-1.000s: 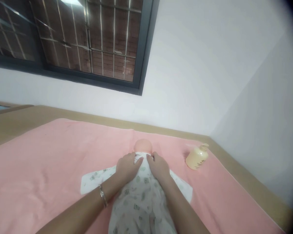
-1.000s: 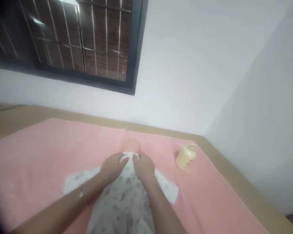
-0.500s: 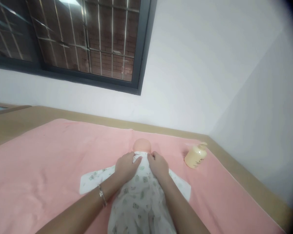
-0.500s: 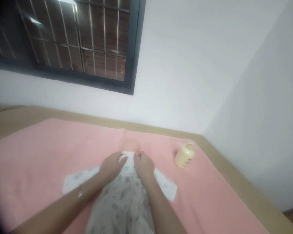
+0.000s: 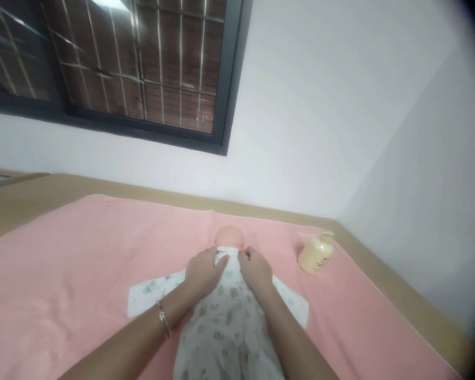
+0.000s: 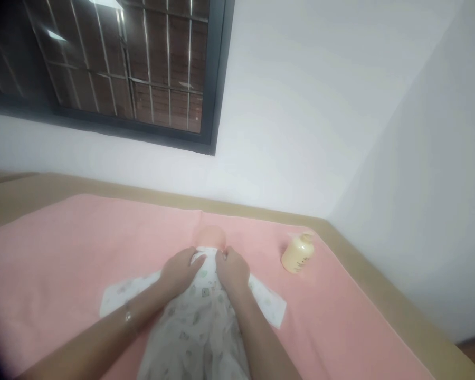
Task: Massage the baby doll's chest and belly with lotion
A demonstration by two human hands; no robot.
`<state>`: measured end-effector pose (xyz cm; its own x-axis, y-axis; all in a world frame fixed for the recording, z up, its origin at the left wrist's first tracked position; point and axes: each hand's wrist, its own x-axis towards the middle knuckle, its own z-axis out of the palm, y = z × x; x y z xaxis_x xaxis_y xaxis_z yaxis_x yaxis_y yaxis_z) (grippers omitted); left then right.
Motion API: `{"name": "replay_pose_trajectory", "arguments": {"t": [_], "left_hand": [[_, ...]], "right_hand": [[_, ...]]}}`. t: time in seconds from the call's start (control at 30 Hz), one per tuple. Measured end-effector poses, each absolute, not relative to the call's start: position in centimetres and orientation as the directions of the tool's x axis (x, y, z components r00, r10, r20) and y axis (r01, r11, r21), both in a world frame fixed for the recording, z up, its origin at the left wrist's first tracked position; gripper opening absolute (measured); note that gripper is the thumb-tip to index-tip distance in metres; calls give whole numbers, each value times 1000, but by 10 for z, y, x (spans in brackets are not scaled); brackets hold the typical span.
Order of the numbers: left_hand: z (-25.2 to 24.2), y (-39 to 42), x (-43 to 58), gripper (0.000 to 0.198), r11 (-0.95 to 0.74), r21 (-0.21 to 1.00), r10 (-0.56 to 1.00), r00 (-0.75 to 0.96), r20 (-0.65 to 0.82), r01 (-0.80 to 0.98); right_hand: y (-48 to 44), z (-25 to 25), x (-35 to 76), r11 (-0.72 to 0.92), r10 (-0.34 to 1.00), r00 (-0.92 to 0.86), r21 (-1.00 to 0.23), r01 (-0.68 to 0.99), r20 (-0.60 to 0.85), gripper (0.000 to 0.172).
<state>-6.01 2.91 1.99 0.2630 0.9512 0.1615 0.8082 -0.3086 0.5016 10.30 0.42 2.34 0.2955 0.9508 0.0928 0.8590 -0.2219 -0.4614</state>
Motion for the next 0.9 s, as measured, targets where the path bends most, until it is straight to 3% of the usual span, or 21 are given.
{"name": "replay_pose_trajectory", "arguments": {"t": [0.2,0.33,0.43,0.7,0.8,0.9], "left_hand": [[22,25,-58,42,-313,435,949,264,172,844],[21,23,-56,46,-332,355,941,280,192,874],[23,21,-56,46,-399,322,913,342,221,858],[35,-16,-51,45,-541,94,831,514,214,836],[32,-20,-52,47,-582,99,808,560,185,807],[32,-7,-58,43,-583,220,812,550,194,782]], "right_hand": [[-23,58,88,-61,997,68,-185,981,29,41],[-45,74,84,114,993,-116,-82,990,-10,34],[-48,74,87,152,988,-153,-102,983,1,32],[-14,49,97,-59,998,66,-329,942,10,51],[-13,48,99,-34,999,42,-324,946,18,51],[-23,55,98,25,998,-13,-225,974,54,42]]}}
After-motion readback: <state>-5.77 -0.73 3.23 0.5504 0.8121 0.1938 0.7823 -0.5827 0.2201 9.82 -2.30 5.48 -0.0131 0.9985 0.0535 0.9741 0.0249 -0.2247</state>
